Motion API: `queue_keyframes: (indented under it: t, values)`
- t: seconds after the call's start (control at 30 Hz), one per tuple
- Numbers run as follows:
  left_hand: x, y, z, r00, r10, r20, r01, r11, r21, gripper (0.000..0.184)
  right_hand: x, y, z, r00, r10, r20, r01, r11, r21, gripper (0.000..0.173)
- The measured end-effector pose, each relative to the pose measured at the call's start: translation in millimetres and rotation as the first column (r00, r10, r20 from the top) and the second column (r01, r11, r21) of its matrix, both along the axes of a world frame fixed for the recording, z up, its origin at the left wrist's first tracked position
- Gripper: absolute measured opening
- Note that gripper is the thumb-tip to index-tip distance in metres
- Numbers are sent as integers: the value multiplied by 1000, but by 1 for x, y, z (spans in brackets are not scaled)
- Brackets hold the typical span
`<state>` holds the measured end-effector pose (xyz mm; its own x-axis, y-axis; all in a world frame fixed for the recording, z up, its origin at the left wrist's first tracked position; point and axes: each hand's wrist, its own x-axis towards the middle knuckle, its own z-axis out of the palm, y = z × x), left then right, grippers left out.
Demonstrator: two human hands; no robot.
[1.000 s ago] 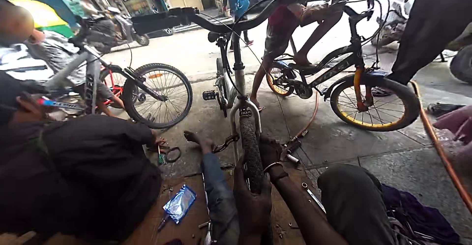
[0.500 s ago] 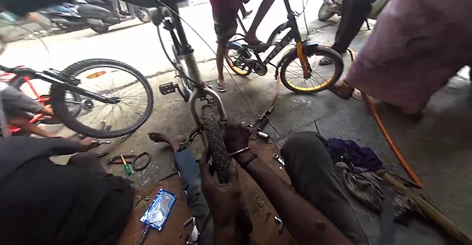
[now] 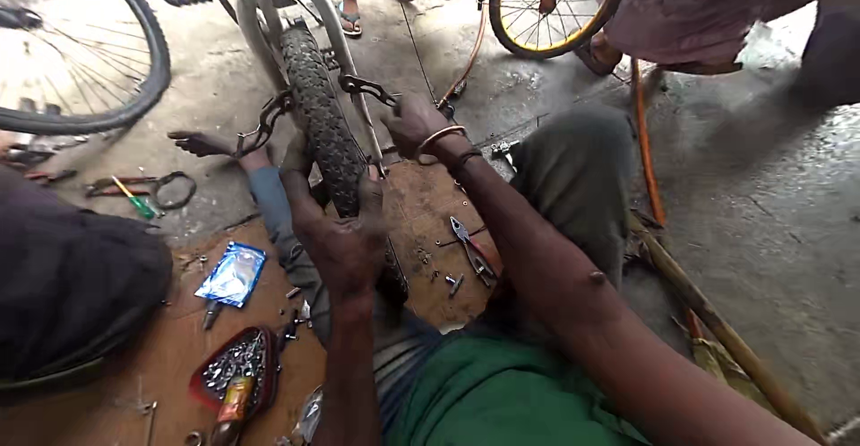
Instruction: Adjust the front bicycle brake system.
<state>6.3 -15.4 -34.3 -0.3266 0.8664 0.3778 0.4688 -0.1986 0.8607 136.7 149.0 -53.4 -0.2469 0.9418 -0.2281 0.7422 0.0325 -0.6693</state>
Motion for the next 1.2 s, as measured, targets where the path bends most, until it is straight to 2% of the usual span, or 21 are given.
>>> queue_keyframes:
  t: [0.07,0.13,0.3,0.4,0.47,0.63,0.7,0.73,0.77,0.87,0.93,1.0,1.07,1.13,1.17,1.2]
  values:
    - [-1,0,0,1000,-1,20,1,1000,-12,71,19,0,-26,995,75,70,-59,978,-199,30]
    - [-3,1,0,1000,2,15,-2,1000,-22,71,35,0,-67,985,99,143,-51,950,-307,29]
    - [-2,3,2,999,-5,38,8,998,-61,70,86,-38,-179,912,160,378,46,876,-480,31]
    - [-2,5,1,997,-23,76,27,998,-56,70,116,-79,-223,829,345,440,-34,817,-576,30]
    - [-2,2,1,995,-29,91,36,996,-79,70,126,-99,-238,801,399,446,-50,788,-614,29]
    - [-4,2,0,988,-52,144,65,994,-84,65,106,-106,-226,742,361,565,-17,852,-523,36]
    - [-4,-5,3,983,-65,169,86,989,-121,66,90,-108,-224,766,317,559,-66,905,-421,38]
    - [-4,-7,4,980,-83,182,108,985,-131,68,82,-111,-222,791,340,509,-134,907,-398,44]
    - [-6,-7,2,975,-110,195,135,983,-124,70,74,-114,-223,806,403,435,-233,890,-392,50]
    - [-20,-2,-9,944,-236,230,249,968,-28,79,44,-142,-226,752,623,214,-515,758,-400,41]
    - [-29,5,-20,915,-322,241,317,946,61,85,31,-165,-229,673,709,209,-594,687,-418,28]
    - [-37,9,-30,890,-377,257,357,926,125,87,28,-178,-232,648,731,212,-591,659,-464,29]
    - [-38,9,-41,892,-370,259,338,928,158,84,28,-174,-202,669,719,189,-536,643,-546,34]
    - [-34,5,-48,905,-328,272,289,941,175,83,17,-154,-132,701,696,157,-423,582,-695,39]
    - [-32,3,-45,922,-291,257,254,953,165,86,12,-144,-113,682,715,154,-407,546,-732,38]
    - [-28,2,-38,937,-240,255,208,967,143,89,10,-135,-114,623,764,168,-436,518,-736,37]
